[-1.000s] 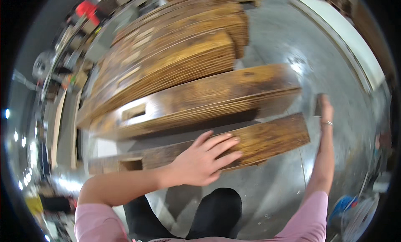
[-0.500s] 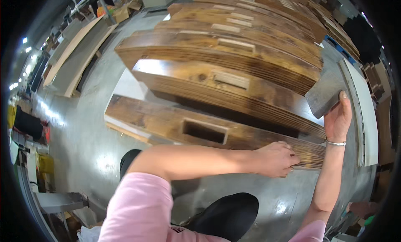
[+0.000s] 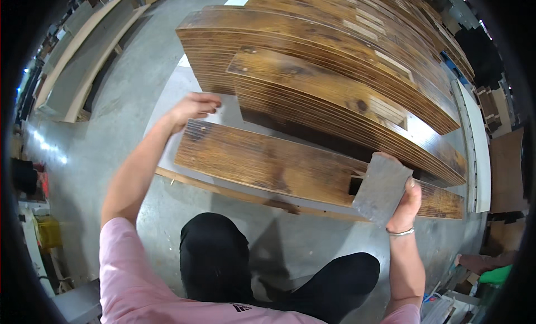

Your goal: The person sands wooden planks with a sanding block, applies liquid from a bottle onto a cloth, and wipes the wooden planks with the cloth. The person transports the wooden planks onto a table by hand.

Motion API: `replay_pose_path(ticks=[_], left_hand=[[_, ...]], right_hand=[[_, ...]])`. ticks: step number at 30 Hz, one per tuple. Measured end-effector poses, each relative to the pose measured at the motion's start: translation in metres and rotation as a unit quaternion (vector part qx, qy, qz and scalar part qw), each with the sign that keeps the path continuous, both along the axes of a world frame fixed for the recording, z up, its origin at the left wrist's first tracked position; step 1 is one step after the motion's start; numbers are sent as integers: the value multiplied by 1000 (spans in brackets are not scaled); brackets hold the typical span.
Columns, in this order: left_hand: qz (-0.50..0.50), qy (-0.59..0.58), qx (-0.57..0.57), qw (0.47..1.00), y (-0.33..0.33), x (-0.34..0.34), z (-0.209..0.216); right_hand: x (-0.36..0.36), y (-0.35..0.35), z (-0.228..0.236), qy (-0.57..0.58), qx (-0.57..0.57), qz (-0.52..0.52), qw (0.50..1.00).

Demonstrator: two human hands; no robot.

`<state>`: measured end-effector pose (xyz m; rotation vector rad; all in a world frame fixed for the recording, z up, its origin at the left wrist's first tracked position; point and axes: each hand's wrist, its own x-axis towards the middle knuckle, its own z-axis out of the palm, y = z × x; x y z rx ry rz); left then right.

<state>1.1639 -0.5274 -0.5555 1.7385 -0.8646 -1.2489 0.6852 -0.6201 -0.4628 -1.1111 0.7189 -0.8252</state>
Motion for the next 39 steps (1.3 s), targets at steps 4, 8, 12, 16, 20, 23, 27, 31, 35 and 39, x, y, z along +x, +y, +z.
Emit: replay_pose_path(ticks=[4, 8, 12, 16, 20, 23, 27, 31, 35, 39], left_hand=[[-155, -79, -96, 980, -43, 8, -102], [-127, -179, -136, 966, -68, -9, -120], [-129, -131, -224, 957, -83, -11, -150], [-109, -230, -238, 937, -68, -26, -141], [-41, -395, -240, 886, -61, -41, -152], [-39, -441, -238, 865, -58, -37, -152], [-18, -445, -206, 871, -61, -44, -152], [-18, -413, -217, 884, -63, -41, -155], [-44, -393, -251, 884, -62, -33, -156], [-109, -411, -245, 872, -54, -31, -152]], right_hand=[[21, 14, -3, 98, -52, -34, 993], [20, 15, -1, 60, 41, -99, 992], [33, 18, -7, 81, 0, -138, 987], [43, 24, -5, 81, 17, -243, 967], [33, 21, -6, 112, 1, -196, 974], [40, 14, -4, 94, 34, -218, 971], [39, 15, -5, 83, 36, -210, 974], [37, 18, -7, 89, 11, -191, 978], [37, 18, -8, 101, -10, -180, 979], [30, 17, -9, 89, -3, -190, 978]])
